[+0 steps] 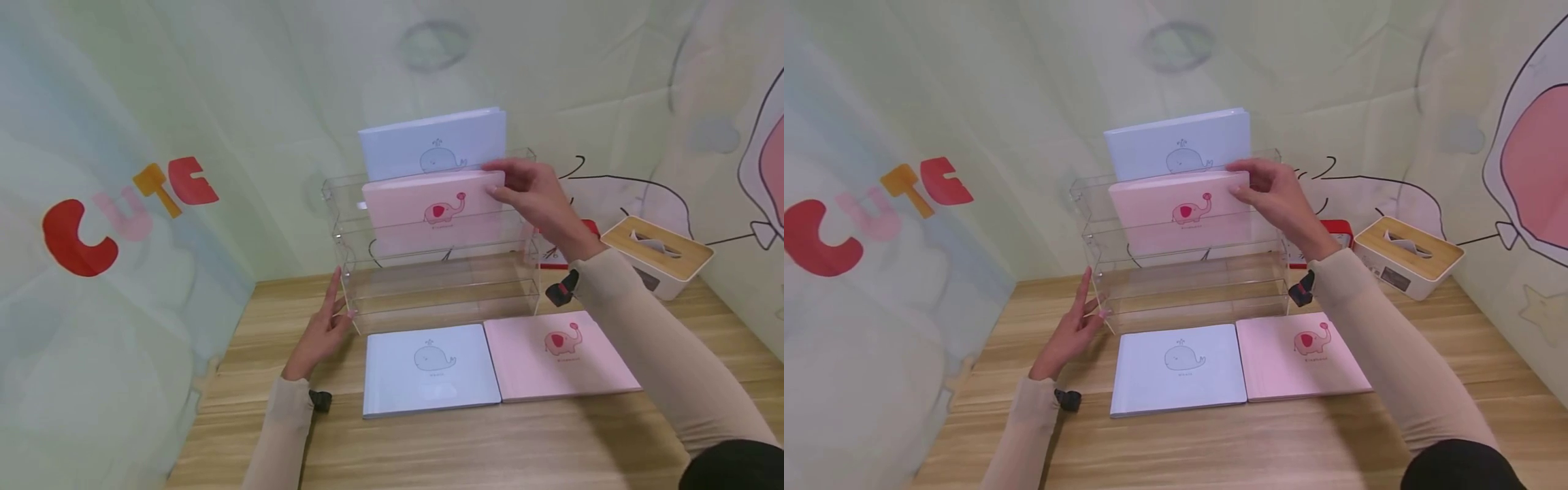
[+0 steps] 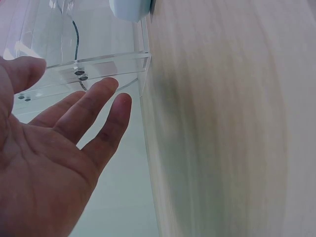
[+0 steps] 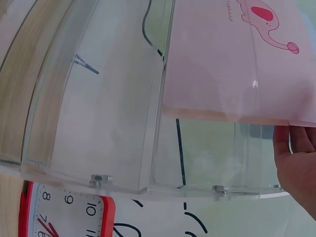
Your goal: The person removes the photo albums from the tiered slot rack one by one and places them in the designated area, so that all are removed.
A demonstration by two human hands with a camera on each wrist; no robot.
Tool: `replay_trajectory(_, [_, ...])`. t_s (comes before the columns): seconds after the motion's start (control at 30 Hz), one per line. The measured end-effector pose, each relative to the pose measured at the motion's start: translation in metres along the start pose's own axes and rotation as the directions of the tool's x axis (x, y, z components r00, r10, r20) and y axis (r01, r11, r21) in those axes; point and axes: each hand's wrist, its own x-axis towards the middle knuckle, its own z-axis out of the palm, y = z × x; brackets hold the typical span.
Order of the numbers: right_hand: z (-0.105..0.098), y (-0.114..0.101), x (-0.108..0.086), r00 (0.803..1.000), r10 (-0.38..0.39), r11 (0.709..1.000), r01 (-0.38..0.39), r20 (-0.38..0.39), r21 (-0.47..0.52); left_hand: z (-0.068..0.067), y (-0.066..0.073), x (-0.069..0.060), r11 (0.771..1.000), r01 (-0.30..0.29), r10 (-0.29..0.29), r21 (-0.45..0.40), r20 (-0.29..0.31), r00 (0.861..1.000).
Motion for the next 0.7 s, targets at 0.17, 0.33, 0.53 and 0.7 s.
replay_trajectory(0.17, [0.008,0.005,0.003,1.000,-0.010,0.999,0.010,-0.009,0.048,0.000,0.001,-0.002,1.000,0.024,-0.024,0.001,-0.009,1.000])
replay_trajectory(0.33, [0.015,0.010,0.006,0.997,-0.017,0.998,0.021,-0.072,0.058,0.000,0.002,-0.002,1.000,0.008,-0.008,0.009,-0.008,1.000])
replay_trajectory(0.53, [0.021,0.012,0.009,0.985,-0.026,0.996,0.041,-0.172,0.085,0.000,0.003,-0.002,1.000,0.011,-0.011,0.001,-0.014,1.000])
replay_trajectory(0.7, [0.027,0.013,0.011,0.973,-0.017,0.994,0.043,-0.231,0.105,0.000,0.003,-0.002,1.000,0.014,-0.014,0.012,-0.007,1.000])
